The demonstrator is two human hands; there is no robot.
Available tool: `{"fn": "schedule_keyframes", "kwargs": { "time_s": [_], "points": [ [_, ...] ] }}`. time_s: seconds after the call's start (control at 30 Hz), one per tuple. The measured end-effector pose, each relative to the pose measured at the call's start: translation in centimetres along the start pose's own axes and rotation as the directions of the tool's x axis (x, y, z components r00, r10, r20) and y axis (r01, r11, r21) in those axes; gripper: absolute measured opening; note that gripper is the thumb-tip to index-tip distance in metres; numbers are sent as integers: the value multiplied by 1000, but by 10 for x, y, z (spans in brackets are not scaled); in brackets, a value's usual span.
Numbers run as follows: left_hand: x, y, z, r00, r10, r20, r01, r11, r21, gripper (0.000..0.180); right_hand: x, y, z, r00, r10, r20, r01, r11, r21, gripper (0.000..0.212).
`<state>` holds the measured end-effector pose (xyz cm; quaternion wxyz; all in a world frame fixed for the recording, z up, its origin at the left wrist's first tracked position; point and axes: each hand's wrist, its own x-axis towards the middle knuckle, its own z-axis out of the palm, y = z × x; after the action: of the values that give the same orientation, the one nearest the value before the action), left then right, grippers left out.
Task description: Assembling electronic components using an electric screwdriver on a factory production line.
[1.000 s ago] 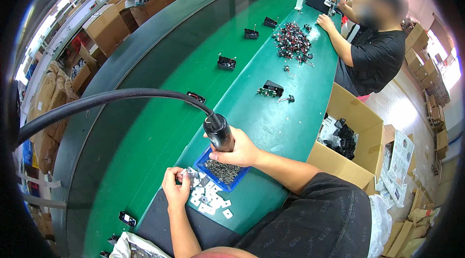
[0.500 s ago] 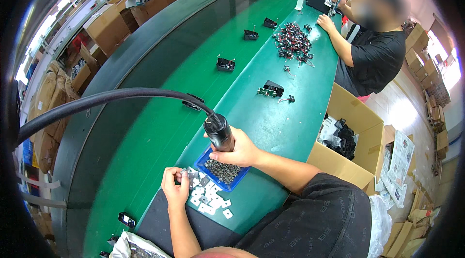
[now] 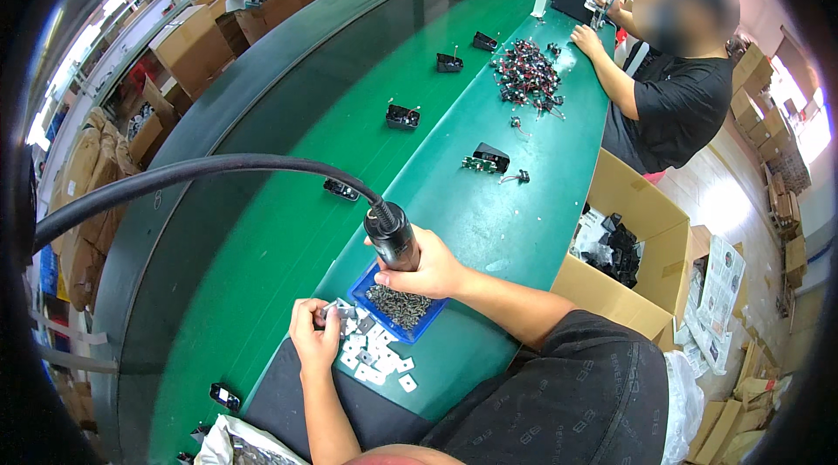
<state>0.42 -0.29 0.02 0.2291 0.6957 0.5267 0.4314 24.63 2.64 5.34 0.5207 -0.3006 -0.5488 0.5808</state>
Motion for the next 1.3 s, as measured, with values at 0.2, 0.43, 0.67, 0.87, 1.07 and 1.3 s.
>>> {"fn": "schedule_keyframes", "kwargs": {
  "time_s": [0.2,0.43,0.67,0.87,1.07,1.3],
  "points": [
    [-2,-7,2,996,-24,-83,17,996,-92,14,1,0,0,1000,10,1,-10,1000,18,47],
    [5,3,3,998,45,-50,-47,998,-47,14,1,0,1,1000,13,-4,-13,1000,8,49],
    [-4,-5,-1,999,-28,24,27,999,36,16,0,1,-1,1000,-4,4,4,1000,-13,49],
    [4,0,4,994,3,-107,-15,994,-110,15,0,3,-1,999,-35,6,35,999,31,46],
    [-1,-3,-1,999,-1,44,-1,999,36,17,0,2,-2,1000,-30,-4,30,999,13,46],
    [3,1,3,992,51,-113,-59,995,-75,15,-1,2,-2,1000,-22,-2,22,1000,5,46]
  ]
}}
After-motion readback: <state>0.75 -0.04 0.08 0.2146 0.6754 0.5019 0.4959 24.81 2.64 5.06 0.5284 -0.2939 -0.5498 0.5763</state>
